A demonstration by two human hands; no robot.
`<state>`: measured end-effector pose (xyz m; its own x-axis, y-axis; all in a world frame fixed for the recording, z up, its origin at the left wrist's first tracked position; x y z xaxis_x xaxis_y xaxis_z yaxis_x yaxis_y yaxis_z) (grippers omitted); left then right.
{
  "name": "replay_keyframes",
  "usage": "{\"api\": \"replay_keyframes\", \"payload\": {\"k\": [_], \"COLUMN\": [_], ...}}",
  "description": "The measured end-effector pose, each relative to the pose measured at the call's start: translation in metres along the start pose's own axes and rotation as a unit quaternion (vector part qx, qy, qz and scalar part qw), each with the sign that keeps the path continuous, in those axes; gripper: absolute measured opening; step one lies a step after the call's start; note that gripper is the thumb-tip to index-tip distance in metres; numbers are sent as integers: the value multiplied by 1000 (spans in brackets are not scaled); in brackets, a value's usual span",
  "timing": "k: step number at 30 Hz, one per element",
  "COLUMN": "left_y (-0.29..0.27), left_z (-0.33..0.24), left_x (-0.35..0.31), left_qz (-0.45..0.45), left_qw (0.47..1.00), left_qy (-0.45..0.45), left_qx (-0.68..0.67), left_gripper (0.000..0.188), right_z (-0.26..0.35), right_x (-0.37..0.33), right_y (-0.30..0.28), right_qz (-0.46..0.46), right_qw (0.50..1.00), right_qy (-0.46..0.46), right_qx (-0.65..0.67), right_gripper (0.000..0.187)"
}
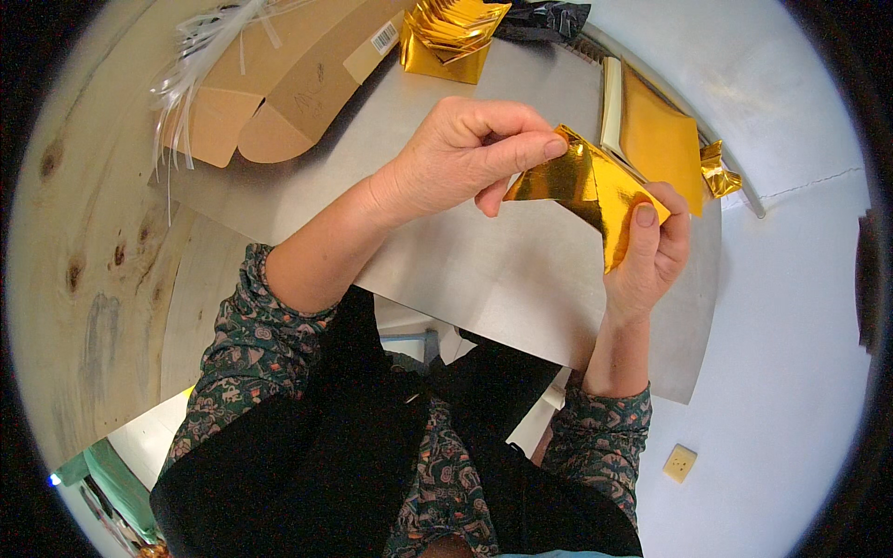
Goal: The person folds a yellow metallic sheet into a small triangular packet, then repeats the process with additional sheets, stacking the finished packets on the table. The person handles the sheets by hand without tools.
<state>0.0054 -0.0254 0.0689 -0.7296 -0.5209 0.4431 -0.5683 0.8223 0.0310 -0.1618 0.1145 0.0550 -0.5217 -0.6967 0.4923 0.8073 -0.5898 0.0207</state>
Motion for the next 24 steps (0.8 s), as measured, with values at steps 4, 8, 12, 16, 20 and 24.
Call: {"api": "replay_keyframes", "payload": {"k": [4,8,12,16,20,24], "left_y": [-1,-3,-4,-1,5,10], "left_z": [0,0,4,10,22,31], "left_x": [-1,-1,0,1,-2,-3], "left_qz": [-10,-21,-24,-14,5,6], "left_qw": [1000,999,999,998,998,999], "left_qy": [10,20,10,27,8,23], "left_qx": [0,23,41,47,63,46], "left_gripper": [20,20,20,19,18,19], "right_z": [-2,-2,1,14,17,10], "right_x": [-1,1,9,16,14,9], "right_y": [1,2,3,9,18,19], "right_qz": [13,25,40,54,70,78], "right_qw": [999,999,997,965,950,962], "right_qy": [41,30,23,-88,-105,-40], "right_qx": [26,6,-64,-239,-286,-258], "right_gripper": [11,10,13,17,15,14]}}
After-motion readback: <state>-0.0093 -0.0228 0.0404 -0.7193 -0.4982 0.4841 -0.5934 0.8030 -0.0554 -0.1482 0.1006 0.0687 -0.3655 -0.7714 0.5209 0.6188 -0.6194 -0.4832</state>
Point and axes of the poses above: each hand's wrist, its own x-axis towards the middle knuckle, its own y-axis out of the palm, z = x × y, the point moved 4 cm from there along x, towards the middle knuckle, and after that the axes turned 7 degrees about y, right-handed, at the moved point
